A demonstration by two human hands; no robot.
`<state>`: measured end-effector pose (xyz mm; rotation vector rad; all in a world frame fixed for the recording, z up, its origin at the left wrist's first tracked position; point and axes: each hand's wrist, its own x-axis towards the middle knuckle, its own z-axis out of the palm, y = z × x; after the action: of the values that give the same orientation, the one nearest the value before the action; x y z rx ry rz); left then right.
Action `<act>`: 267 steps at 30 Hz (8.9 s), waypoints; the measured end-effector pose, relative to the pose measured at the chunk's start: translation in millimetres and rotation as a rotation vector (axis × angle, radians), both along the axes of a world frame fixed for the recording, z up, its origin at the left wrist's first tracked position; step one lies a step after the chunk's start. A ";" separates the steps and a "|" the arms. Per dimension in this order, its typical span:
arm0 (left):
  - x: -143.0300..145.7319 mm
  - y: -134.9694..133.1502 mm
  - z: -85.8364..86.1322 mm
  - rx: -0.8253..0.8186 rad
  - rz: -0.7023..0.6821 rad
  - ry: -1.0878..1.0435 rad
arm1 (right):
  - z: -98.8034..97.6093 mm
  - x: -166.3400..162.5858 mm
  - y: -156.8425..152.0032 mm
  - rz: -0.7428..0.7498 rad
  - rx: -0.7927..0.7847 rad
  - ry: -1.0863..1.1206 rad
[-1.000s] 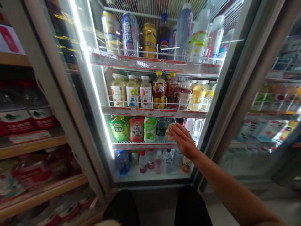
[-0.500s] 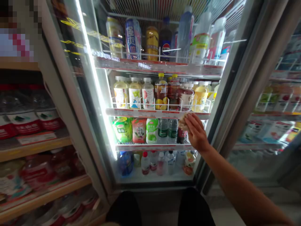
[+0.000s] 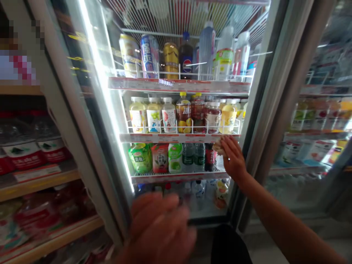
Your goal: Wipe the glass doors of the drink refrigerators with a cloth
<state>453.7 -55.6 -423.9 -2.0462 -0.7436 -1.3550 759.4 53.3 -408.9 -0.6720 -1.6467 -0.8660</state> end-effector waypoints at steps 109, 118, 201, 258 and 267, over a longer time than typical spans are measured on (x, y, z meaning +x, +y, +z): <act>16.7 103.5 7.7 0.001 0.174 0.423 | -30.9 0.5 -24.4 -0.381 -0.586 -0.250; -7.9 114.6 60.2 0.149 0.245 0.132 | -28.2 -1.3 -27.9 -0.440 -0.647 -0.263; 61.4 106.3 93.1 0.000 0.372 0.092 | -38.9 -22.2 -35.3 -0.485 -0.709 -0.159; 13.2 70.5 -87.7 -0.145 0.323 0.557 | -42.1 -36.0 -42.1 -0.450 -0.797 -0.035; -29.8 85.1 -59.0 -0.110 0.374 0.331 | -44.5 -36.1 -40.3 -0.458 -0.800 -0.038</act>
<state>423.9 29.5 -483.0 -2.0168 -1.0030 -0.7610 723.3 13.0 -453.4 -1.6363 -1.8987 -0.4960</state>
